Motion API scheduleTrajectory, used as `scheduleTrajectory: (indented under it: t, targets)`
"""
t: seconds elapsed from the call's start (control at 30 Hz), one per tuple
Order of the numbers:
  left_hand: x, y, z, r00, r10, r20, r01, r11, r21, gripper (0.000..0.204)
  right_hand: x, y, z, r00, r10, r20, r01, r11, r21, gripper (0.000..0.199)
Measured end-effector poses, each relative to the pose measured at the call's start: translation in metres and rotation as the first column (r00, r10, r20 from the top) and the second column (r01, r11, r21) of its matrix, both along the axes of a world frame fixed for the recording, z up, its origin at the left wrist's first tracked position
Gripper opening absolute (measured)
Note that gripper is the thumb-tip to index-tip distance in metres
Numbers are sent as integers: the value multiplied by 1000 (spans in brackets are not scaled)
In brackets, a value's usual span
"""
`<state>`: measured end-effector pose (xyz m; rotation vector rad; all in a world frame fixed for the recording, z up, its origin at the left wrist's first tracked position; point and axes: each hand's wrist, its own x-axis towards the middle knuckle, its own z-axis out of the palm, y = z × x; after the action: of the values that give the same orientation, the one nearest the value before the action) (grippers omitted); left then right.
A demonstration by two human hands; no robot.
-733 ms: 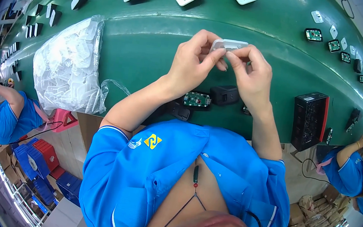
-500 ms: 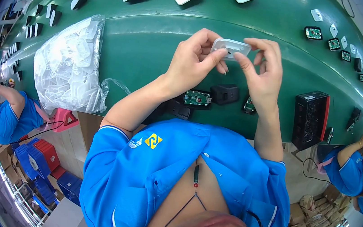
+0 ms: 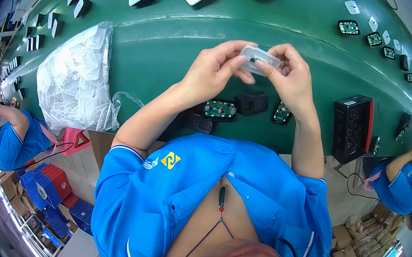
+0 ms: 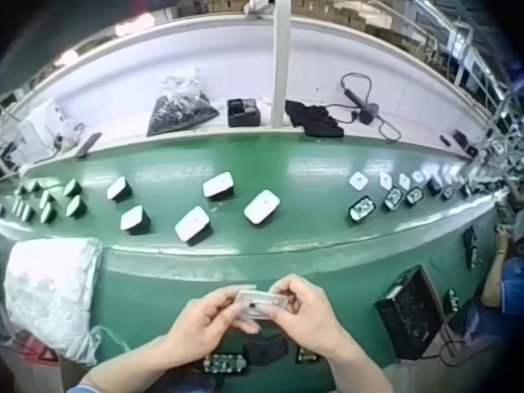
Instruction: Assembling electronic device components by attaching plastic covers to circuit boards on an assembly line.
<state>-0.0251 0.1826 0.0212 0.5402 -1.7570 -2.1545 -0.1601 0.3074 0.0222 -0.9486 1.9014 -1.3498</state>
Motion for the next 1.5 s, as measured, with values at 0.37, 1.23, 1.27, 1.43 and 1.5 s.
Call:
scheduleTrajectory:
  t: [0.37,1.23,1.27,1.43,1.5]
  targets:
    - [-37,-46,-29,944,-159,290,229,946,-228,12,-11,50,12,613,202,-764,292,841,456,50]
    - [-41,-15,-50,958,-238,163,186,76,-980,48,-29,91,-35,758,-159,-633,290,951,109,44]
    - [-41,-16,-49,957,-244,156,187,111,-976,48,-28,88,-33,783,-173,-597,291,951,107,42]
    - [-34,-24,-43,966,-245,81,158,315,-936,47,-14,60,-24,823,-148,-548,186,982,14,38]
    - [-30,-28,-42,973,-228,22,123,439,-890,48,-7,46,-24,819,-85,-568,86,996,-25,37]
